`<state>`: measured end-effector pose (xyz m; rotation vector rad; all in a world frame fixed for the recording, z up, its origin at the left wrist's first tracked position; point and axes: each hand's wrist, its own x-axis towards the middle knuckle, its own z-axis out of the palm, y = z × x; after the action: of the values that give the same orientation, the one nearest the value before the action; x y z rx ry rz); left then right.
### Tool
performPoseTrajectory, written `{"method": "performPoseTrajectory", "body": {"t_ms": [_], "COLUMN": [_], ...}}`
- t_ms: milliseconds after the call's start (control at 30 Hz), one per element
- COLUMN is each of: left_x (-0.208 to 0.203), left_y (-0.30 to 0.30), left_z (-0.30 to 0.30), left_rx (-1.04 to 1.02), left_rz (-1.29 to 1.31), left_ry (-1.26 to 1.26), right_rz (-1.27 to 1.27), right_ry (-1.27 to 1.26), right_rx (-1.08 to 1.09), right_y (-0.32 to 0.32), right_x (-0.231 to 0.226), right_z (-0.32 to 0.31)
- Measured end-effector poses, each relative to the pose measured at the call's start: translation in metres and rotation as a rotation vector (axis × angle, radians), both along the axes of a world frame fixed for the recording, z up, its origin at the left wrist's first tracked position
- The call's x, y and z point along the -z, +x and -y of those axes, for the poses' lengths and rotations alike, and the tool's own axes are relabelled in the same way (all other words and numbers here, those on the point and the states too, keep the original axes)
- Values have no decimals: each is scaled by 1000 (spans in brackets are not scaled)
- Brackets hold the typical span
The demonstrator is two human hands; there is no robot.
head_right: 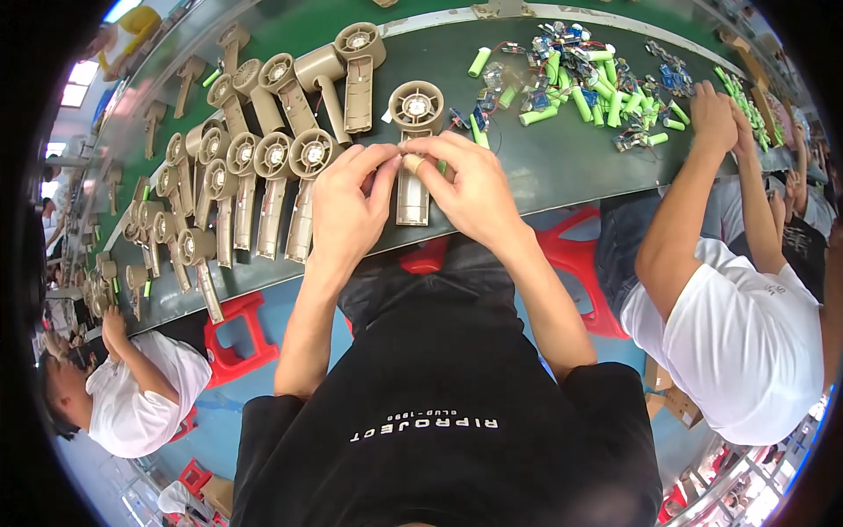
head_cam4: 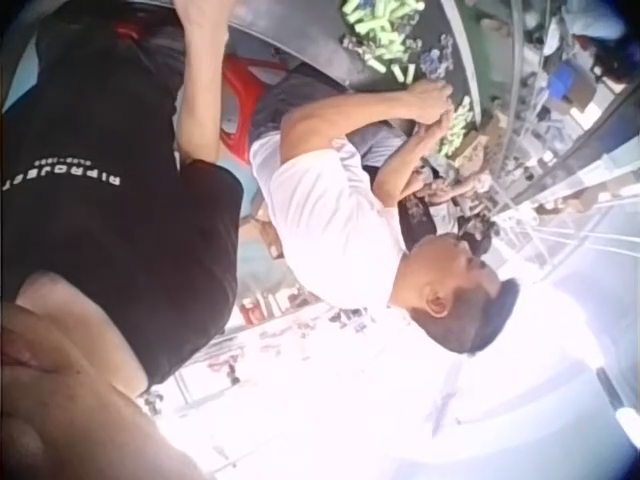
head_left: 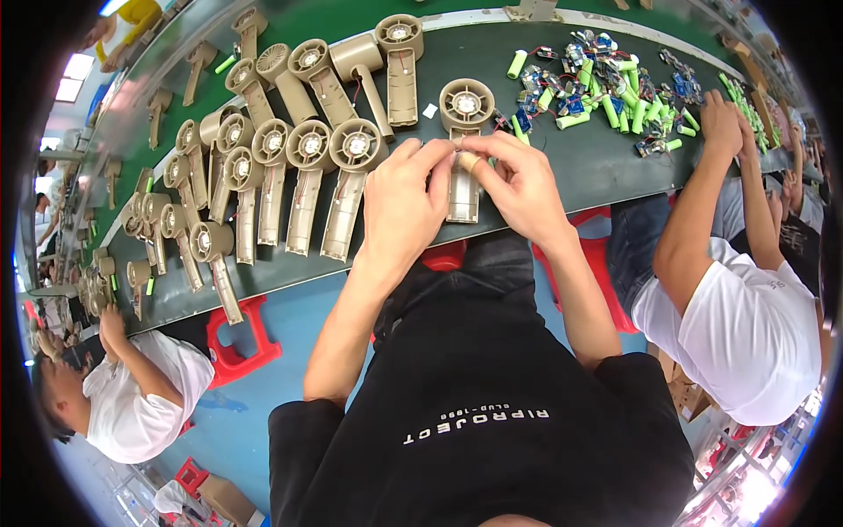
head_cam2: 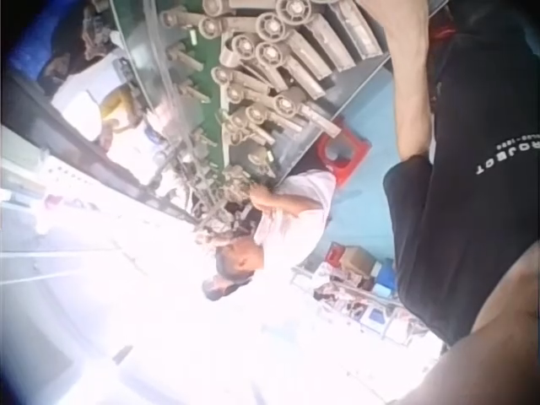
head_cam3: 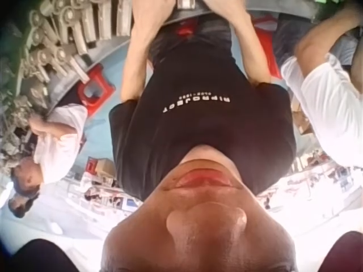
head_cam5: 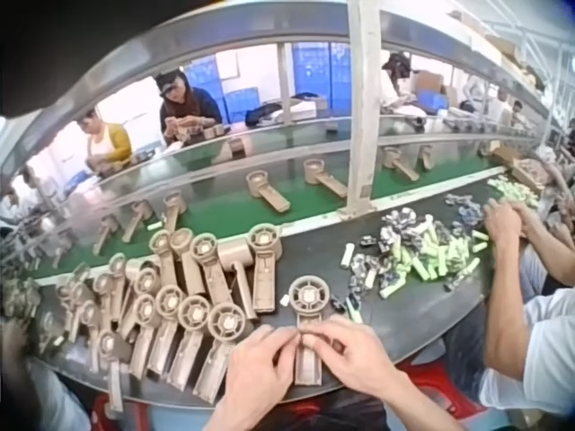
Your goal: The person assembles handheld fans by inserting battery and circuit board units into plastic fan casings by hand and placing the assembled casings onto an upper conveyor belt.
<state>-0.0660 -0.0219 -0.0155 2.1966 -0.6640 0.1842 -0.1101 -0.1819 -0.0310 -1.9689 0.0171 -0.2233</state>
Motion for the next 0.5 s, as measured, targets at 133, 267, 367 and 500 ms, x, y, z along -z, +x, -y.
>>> {"method": "performPoseTrajectory", "body": {"t_ms": [133, 267, 367, 500], "left_x": [6, -2, -6, 18], "left_y": [0, -2, -5, -4], "left_z": [-3, -6, -7, -9], "left_rx": [0, 30, -33, 32], "left_rz": [7, -41, -277, -83], "left_ry": [-21, -156, -57, -208], "right_rz": [251, 294, 214, 206], "right_ry": [-130, -54, 55, 107], "right_rx": [40, 75, 78, 78], "right_y": [7, 11, 10, 13], "right_x": [11, 17, 15, 17], "right_z": [-5, -8, -8, -8]}}
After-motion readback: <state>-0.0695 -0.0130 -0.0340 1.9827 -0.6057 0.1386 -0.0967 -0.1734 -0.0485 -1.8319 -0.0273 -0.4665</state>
